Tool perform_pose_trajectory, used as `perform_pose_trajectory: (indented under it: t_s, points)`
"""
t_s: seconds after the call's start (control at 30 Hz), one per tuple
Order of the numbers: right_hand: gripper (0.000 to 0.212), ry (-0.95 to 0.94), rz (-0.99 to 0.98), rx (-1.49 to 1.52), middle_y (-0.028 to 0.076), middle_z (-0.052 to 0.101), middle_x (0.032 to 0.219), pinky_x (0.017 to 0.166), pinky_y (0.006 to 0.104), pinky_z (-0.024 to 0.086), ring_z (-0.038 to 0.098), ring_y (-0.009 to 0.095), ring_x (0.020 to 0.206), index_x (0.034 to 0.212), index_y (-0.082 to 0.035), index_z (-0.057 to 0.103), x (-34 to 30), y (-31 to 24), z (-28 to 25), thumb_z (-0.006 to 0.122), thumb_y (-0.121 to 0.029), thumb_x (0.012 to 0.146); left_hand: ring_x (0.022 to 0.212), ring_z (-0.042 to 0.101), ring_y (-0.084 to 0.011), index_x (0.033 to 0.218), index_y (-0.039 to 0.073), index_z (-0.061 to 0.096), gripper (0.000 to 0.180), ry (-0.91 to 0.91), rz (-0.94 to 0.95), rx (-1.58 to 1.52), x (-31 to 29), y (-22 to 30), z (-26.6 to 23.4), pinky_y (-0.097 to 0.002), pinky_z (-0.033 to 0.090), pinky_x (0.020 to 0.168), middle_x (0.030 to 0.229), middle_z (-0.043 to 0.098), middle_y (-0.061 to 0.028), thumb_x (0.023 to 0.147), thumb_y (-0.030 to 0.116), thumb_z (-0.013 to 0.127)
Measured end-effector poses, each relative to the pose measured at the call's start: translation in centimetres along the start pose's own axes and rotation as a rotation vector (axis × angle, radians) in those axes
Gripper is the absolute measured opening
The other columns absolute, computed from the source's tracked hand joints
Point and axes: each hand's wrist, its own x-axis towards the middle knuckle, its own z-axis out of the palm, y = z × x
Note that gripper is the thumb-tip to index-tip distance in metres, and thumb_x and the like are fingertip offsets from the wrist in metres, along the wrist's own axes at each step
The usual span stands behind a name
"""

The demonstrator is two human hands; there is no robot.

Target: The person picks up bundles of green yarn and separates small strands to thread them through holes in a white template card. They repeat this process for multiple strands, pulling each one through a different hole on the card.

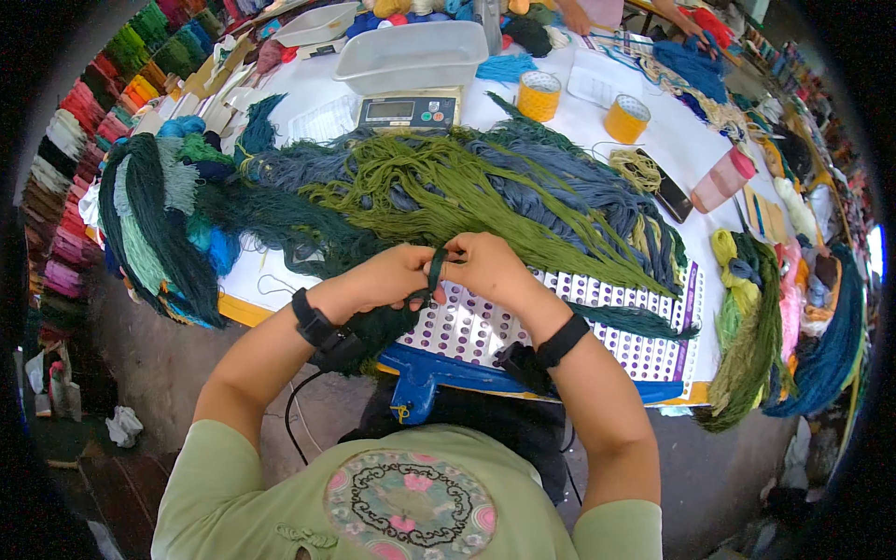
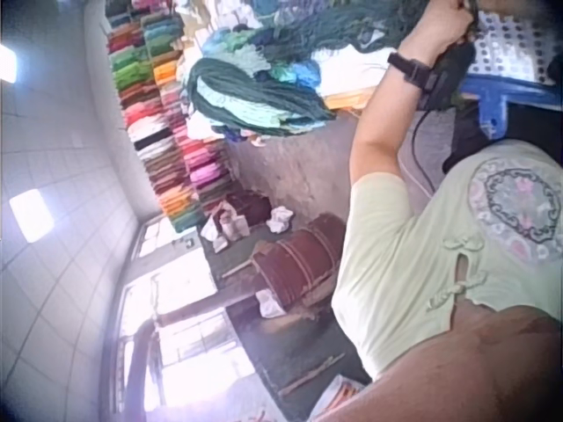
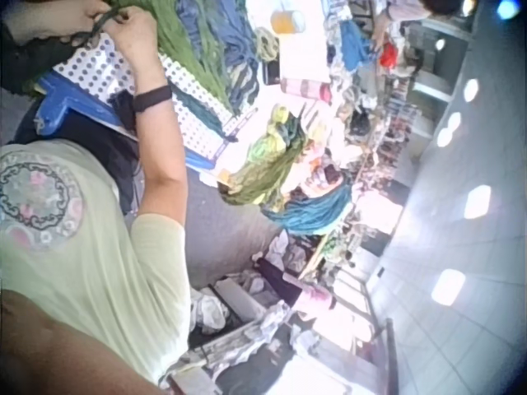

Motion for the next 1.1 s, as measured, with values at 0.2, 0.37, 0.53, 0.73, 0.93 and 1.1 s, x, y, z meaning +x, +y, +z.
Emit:
perform_pose_trajectory:
  t_s: [0.2, 0.37, 0.53, 0.73, 0.93, 1.1]
  points:
    - [0.049, -0.174, 0.126, -0.162, 0.015, 0.07, 0.076, 0.073, 0.0424, 0.052, 0.07, 0.031, 0.08, 0.113, -0.004, 0.065, -0.7, -3.2, -1.0, 0.061, -0.047, 0.09, 0.062, 0.053, -0.0046, 0.112, 0.005, 0.06, 0.019, -0.165, -0.066, -0.348, 1.1, -1.4, -2.5, -0.017, 0.032, 0.041, 0.098, 0.069, -0.0068, 0.095, 0.013, 0.059]
    - [0.05, -0.149, 0.124, -0.244, 0.008, 0.069, 0.068, 0.071, 0.0439, 0.05, 0.069, 0.029, 0.076, 0.113, -0.008, 0.058, -0.5, -3.2, -1.4, 0.048, -0.053, 0.095, 0.067, 0.049, -0.0053, 0.11, 0.004, 0.056, 0.015, -0.018, 0.173, -0.793, -6.1, -0.5, -7.1, -0.0127, 0.032, 0.038, 0.099, 0.063, -0.0062, 0.099, 0.015, 0.056]
    - [0.043, -0.136, 0.107, -0.298, 0.006, 0.069, 0.068, 0.071, 0.0429, 0.05, 0.069, 0.027, 0.077, 0.11, -0.009, 0.057, -0.5, -2.9, -1.6, 0.047, -0.048, 0.096, 0.066, 0.049, -0.0076, 0.105, 0.003, 0.057, 0.011, 0.41, 0.433, -1.173, -10.3, -2.1, -14.4, -0.0162, 0.036, 0.044, 0.093, 0.06, -0.0041, 0.097, 0.01, 0.059]
    - [0.048, -0.075, 0.085, -0.364, 0.01, 0.071, 0.078, 0.075, 0.0444, 0.05, 0.068, 0.034, 0.083, 0.107, -0.009, 0.058, -0.3, -2.2, -1.0, 0.047, -0.054, 0.094, 0.06, 0.048, -0.0038, 0.106, 0.007, 0.066, 0.016, 1.029, 0.535, -0.4, -6.9, -1.4, -8.2, -0.0174, 0.035, 0.048, 0.083, 0.062, 0.0017, 0.091, 0.014, 0.067]
    - [0.047, 0.036, 0.007, -0.406, 0.009, 0.067, 0.068, 0.064, 0.0425, 0.048, 0.067, 0.029, 0.069, 0.102, -0.007, 0.056, -0.7, -3.5, -0.7, 0.051, -0.053, 0.094, 0.059, 0.061, -0.0109, 0.097, 0.002, 0.069, 0.015, 0.535, 0.418, 0.378, -0.1, -1.9, -1.1, -0.0268, 0.046, 0.051, 0.073, 0.066, -0.0053, 0.088, 0.014, 0.069]
    - [0.024, 0.011, -0.026, -0.401, 0.014, 0.069, 0.079, 0.07, 0.0496, 0.049, 0.066, 0.038, 0.081, 0.1, -0.011, 0.056, -0.6, -2.8, -0.6, 0.057, -0.033, 0.092, 0.077, 0.067, -0.0331, 0.089, 0.003, 0.071, 0.021, 0.265, 0.217, 0.534, 1.1, -1.5, -3.1, -0.0412, 0.051, 0.07, 0.083, 0.069, -0.0163, 0.082, 0.022, 0.07]
